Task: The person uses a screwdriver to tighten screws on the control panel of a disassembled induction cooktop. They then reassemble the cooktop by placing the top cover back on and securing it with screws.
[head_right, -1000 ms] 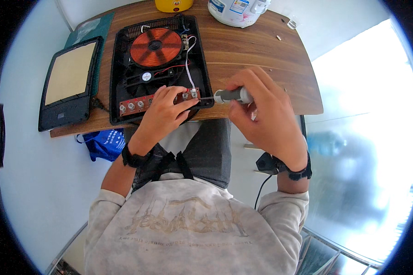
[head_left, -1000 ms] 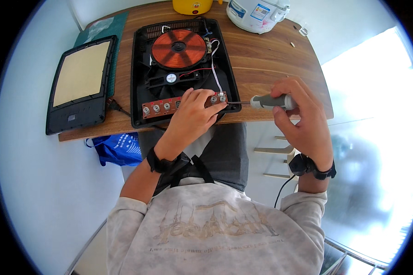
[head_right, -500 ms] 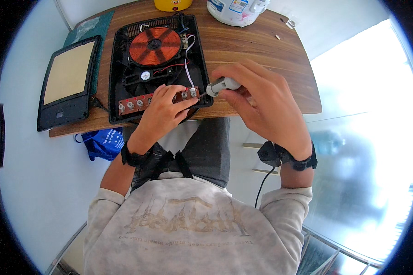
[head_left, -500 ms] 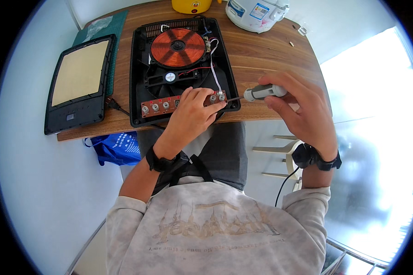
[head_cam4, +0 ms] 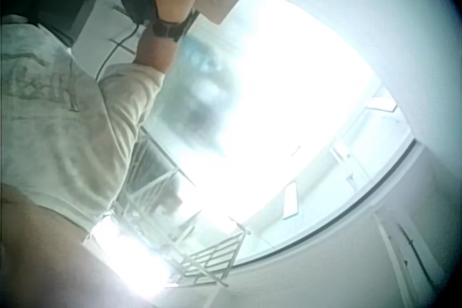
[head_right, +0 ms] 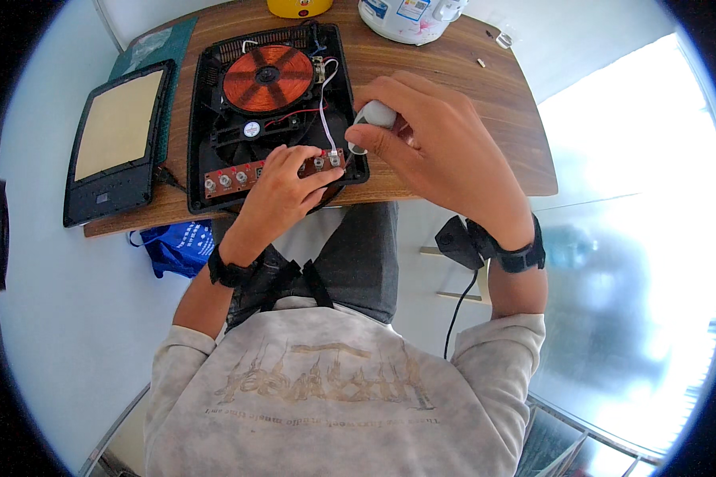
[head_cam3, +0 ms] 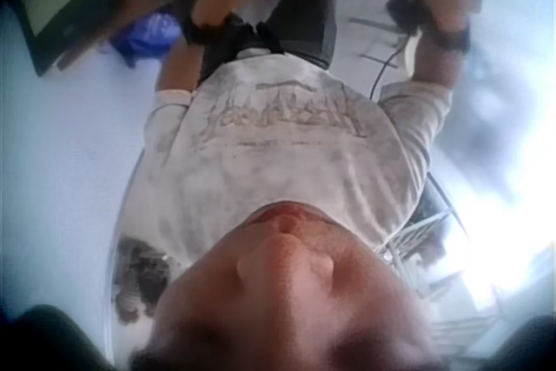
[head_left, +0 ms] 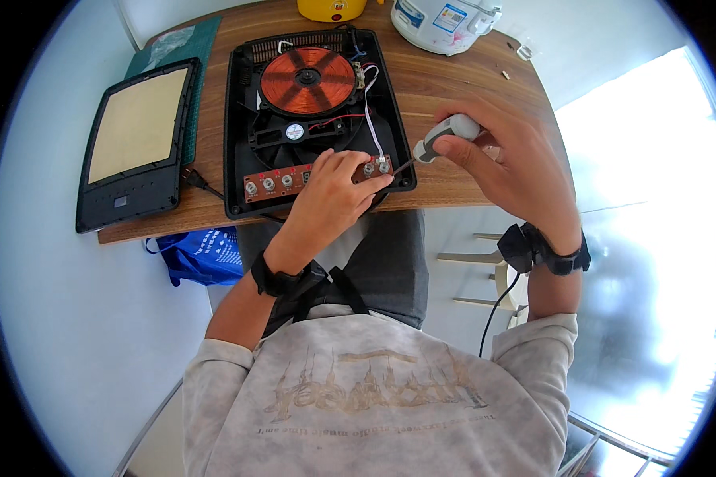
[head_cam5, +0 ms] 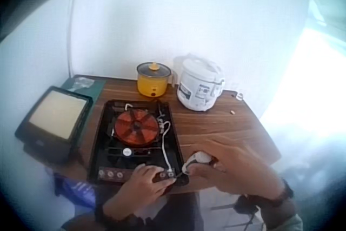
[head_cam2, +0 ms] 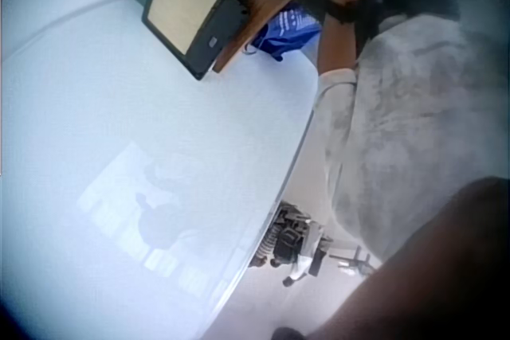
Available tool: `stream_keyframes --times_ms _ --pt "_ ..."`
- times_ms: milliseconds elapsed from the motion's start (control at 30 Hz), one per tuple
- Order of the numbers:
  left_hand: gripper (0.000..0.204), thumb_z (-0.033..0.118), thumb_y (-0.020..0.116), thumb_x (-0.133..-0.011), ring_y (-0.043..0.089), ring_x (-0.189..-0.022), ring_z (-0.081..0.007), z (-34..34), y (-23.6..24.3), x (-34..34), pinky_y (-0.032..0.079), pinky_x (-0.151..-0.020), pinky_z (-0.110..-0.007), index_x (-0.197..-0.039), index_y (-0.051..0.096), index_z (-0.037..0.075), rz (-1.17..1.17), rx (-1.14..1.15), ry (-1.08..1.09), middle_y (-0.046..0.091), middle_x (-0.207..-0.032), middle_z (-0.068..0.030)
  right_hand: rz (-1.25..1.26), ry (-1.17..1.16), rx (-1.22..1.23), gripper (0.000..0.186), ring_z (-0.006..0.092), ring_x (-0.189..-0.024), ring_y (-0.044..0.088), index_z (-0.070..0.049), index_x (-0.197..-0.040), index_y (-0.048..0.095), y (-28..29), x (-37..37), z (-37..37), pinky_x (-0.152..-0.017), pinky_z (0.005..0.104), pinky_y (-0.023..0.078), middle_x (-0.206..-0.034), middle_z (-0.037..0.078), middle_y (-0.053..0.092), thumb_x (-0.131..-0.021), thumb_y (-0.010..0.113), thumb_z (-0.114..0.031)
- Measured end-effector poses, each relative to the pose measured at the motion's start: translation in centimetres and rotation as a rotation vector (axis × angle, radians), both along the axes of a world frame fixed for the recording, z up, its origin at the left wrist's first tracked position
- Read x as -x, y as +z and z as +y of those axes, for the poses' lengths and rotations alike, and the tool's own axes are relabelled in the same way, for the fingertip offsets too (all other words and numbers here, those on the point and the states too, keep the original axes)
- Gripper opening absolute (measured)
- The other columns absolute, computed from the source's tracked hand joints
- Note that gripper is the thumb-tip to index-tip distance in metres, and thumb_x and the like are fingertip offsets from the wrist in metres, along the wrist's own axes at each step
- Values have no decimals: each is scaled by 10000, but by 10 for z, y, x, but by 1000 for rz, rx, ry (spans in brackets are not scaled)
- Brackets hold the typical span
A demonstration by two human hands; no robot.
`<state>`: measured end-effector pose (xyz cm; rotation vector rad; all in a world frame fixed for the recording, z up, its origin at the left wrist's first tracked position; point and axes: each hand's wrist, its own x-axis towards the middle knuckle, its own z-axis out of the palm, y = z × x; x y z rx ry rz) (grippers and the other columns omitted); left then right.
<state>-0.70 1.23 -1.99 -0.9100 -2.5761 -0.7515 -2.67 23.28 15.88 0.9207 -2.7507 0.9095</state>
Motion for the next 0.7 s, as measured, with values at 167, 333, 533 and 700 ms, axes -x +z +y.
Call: stream_keyframes --times_ms 167,333,533,700 --pt "387 106 748 -863 566 -1220 -311 0 -1 0 397 -1144 -519 -1233 718 213 -8 0 2 546 -1300 -86 -71 -25 53 293 301 -790 712 -71 -1176 631 -3 1 -1 -676 363 554 -953 121 691 -930 745 -180" --pt "369 99 751 -863 573 -1213 -308 0 1 0 400 -1143 -518 -1214 696 199 -13 0 7 546 -1292 -86 0 7 68 304 290 -821 726 -86 -1219 623 -6 2 2 -731 352 594 -1079 127 702 -930 716 -104" --pt "371 95 745 -866 575 -1208 -307 1 2 -1 403 -1145 -516 -1218 704 204 -1 2 8 546 -1291 -89 64 10 77 378 292 -829 726 -110 -1270 619 -8 4 3 -752 368 606 -1100 132 708 -910 727 -71" --pt "370 93 746 -863 574 -1209 -301 0 0 0 410 -1135 -515 -1213 712 209 -3 -5 5 547 -1293 -83 -49 -19 45 381 358 -897 708 -91 -1244 628 -8 3 1 -781 400 579 -1098 147 710 -883 696 11"
